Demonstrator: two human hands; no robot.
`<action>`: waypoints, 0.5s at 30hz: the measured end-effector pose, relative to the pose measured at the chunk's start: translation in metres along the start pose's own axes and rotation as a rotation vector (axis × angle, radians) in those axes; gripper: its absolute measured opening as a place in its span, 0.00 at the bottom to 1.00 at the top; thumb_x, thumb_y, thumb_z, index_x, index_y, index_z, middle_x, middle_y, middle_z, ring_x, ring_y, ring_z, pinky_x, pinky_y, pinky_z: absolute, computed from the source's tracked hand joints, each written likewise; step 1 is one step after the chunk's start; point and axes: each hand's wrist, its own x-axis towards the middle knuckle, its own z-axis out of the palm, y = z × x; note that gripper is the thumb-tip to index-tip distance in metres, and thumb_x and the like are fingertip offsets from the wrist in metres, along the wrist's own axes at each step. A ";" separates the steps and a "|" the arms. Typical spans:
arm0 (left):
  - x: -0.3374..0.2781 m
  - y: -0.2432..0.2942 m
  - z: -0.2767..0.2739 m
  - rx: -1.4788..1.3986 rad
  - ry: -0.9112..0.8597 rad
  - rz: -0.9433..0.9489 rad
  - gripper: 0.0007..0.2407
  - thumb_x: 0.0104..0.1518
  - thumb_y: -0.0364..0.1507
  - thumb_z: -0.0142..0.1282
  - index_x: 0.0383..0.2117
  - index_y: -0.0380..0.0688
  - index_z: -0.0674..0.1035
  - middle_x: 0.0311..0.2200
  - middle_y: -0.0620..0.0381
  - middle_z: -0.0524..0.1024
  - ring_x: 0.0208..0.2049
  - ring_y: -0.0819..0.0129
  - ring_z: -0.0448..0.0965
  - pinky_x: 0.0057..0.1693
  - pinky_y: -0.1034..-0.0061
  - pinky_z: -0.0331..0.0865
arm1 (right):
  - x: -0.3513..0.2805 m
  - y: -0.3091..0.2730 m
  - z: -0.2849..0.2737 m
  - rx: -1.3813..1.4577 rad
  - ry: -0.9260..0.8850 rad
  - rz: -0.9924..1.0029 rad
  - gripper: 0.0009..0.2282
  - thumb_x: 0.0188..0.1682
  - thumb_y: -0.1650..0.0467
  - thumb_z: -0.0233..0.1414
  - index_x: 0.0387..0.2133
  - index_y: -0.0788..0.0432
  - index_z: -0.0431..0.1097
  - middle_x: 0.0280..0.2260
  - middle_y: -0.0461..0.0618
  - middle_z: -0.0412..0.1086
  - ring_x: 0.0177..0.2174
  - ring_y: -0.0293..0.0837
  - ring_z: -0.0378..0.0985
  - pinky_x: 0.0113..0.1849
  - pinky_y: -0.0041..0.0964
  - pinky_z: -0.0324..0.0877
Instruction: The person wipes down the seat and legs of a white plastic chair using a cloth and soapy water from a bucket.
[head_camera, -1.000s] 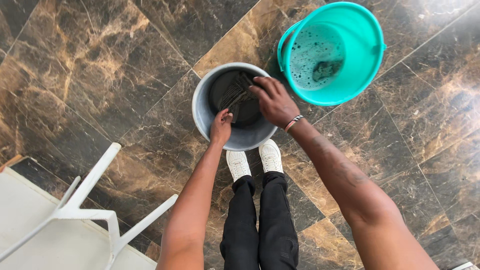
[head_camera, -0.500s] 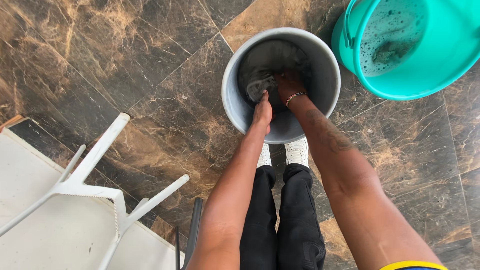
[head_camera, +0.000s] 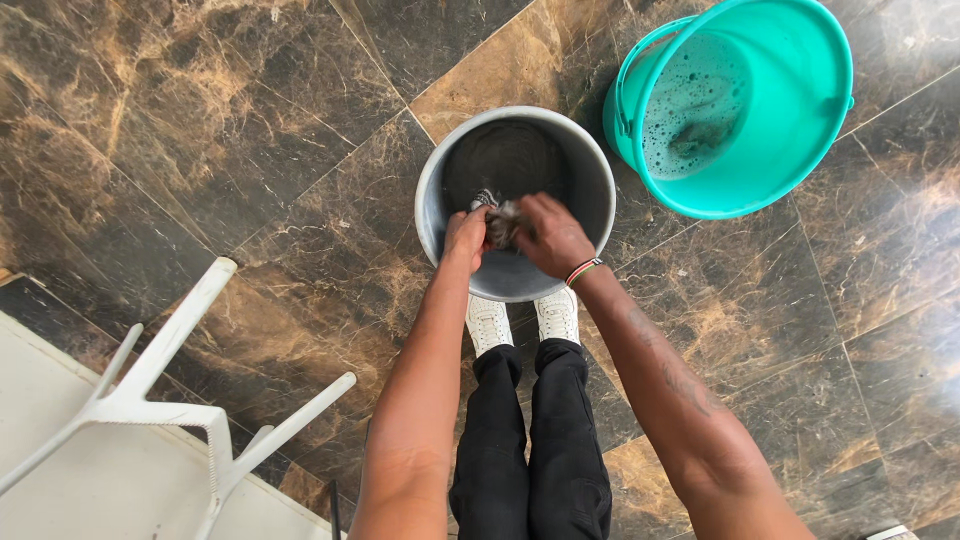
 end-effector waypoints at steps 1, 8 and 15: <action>0.007 -0.002 0.000 -0.019 0.016 0.028 0.22 0.53 0.33 0.66 0.47 0.28 0.74 0.40 0.31 0.75 0.39 0.41 0.82 0.38 0.47 0.80 | 0.000 0.006 -0.004 -0.069 0.137 -0.046 0.22 0.45 0.70 0.55 0.55 0.49 0.64 0.45 0.52 0.67 0.50 0.56 0.71 0.49 0.50 0.68; -0.057 0.018 0.025 0.114 0.072 0.271 0.15 0.53 0.32 0.64 0.37 0.28 0.82 0.33 0.37 0.80 0.38 0.60 0.81 0.41 0.59 0.76 | 0.016 -0.017 0.001 0.560 -0.017 0.731 0.37 0.50 0.39 0.37 0.42 0.59 0.75 0.28 0.58 0.79 0.33 0.52 0.86 0.42 0.53 0.75; -0.150 0.050 0.006 0.841 -0.143 0.887 0.21 0.60 0.35 0.48 0.57 0.34 0.73 0.57 0.35 0.68 0.60 0.37 0.67 0.65 0.52 0.60 | 0.016 0.014 0.057 1.698 0.192 0.716 0.08 0.47 0.71 0.60 0.30 0.65 0.71 0.24 0.57 0.73 0.23 0.48 0.79 0.25 0.39 0.74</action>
